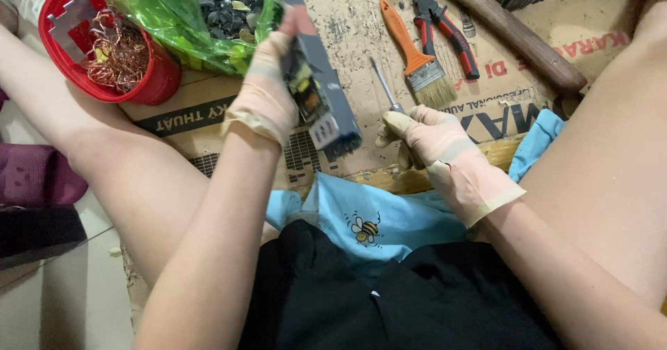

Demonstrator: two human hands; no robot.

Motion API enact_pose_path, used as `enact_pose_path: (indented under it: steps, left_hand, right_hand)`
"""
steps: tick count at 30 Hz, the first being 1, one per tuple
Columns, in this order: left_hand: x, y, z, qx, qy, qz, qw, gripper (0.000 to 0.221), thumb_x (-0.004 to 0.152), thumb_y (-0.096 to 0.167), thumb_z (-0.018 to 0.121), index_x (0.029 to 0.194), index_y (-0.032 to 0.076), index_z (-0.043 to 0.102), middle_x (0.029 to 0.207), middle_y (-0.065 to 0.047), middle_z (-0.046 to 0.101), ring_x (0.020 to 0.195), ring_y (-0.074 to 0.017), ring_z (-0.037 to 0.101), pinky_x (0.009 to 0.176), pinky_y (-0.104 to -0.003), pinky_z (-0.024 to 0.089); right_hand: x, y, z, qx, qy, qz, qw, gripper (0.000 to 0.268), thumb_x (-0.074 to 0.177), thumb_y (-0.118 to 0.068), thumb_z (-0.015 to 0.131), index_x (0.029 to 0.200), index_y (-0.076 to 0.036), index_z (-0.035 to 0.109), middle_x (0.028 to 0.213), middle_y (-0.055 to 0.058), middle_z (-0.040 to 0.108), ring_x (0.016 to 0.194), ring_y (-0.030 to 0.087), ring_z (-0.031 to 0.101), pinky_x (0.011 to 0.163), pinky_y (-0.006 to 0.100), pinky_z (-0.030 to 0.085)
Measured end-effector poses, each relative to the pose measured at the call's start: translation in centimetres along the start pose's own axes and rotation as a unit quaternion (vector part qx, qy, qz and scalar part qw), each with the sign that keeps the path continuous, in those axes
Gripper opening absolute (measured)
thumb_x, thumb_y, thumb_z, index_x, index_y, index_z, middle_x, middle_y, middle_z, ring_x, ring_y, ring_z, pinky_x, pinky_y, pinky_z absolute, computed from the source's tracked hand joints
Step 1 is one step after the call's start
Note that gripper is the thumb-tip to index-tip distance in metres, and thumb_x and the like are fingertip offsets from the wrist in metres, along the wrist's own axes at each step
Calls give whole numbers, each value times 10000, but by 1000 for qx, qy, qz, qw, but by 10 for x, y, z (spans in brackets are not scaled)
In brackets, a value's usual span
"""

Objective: The person scrapes residue off a small electronic component using a screwdriver, then uses a power drill to remove screws and separate parts. The person handles the component and tools directly while sitting on the floor.

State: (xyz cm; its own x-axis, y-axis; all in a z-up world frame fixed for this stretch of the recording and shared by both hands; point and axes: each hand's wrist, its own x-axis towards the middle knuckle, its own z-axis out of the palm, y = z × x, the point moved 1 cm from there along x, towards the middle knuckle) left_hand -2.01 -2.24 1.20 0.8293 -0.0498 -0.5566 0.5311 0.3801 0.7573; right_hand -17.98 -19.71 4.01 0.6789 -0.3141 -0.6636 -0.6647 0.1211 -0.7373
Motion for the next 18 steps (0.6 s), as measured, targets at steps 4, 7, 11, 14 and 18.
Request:
enact_pose_path:
  steps: [4,7,11,14,18]
  left_hand:
    - [-28,-16,23,36,23,-27,999,1045,595,550,846,1471,90,511,1527,-204,505,1456,-397,410,1203,-546,339]
    - [-48,-23,38,74,45,-55,995,1047,581,558,833,1468,102,515,1533,-189,501,1465,-376,399,1213,-531,310]
    - [-70,-28,54,131,82,-95,983,1051,560,571,815,1463,120,521,1541,-167,494,1478,-345,382,1227,-510,266]
    - [-76,-28,49,148,83,-118,978,1033,598,599,750,1487,157,465,1575,-126,430,1498,-323,327,1238,-522,215]
    - [-78,-25,31,131,40,-151,979,956,780,698,518,1590,277,234,1704,8,185,1558,-276,131,1260,-597,69]
  right_hand:
    - [4,1,4,28,9,-19,999,236,861,-200,826,882,-43,650,804,107,770,567,117,634,543,194,430]
    - [-23,-16,6,11,-5,16,1000,378,718,-139,924,960,-32,654,862,55,713,713,123,577,682,199,437]
    - [27,32,2,39,-18,-27,999,469,594,-88,992,878,-37,622,887,81,701,804,156,638,724,276,524]
    - [41,45,-8,47,-10,-56,997,494,547,-56,1018,805,-55,598,867,93,718,796,152,676,700,284,551]
    - [31,37,-15,57,1,-58,997,446,596,-48,984,802,-71,589,889,90,725,670,145,622,565,290,531]
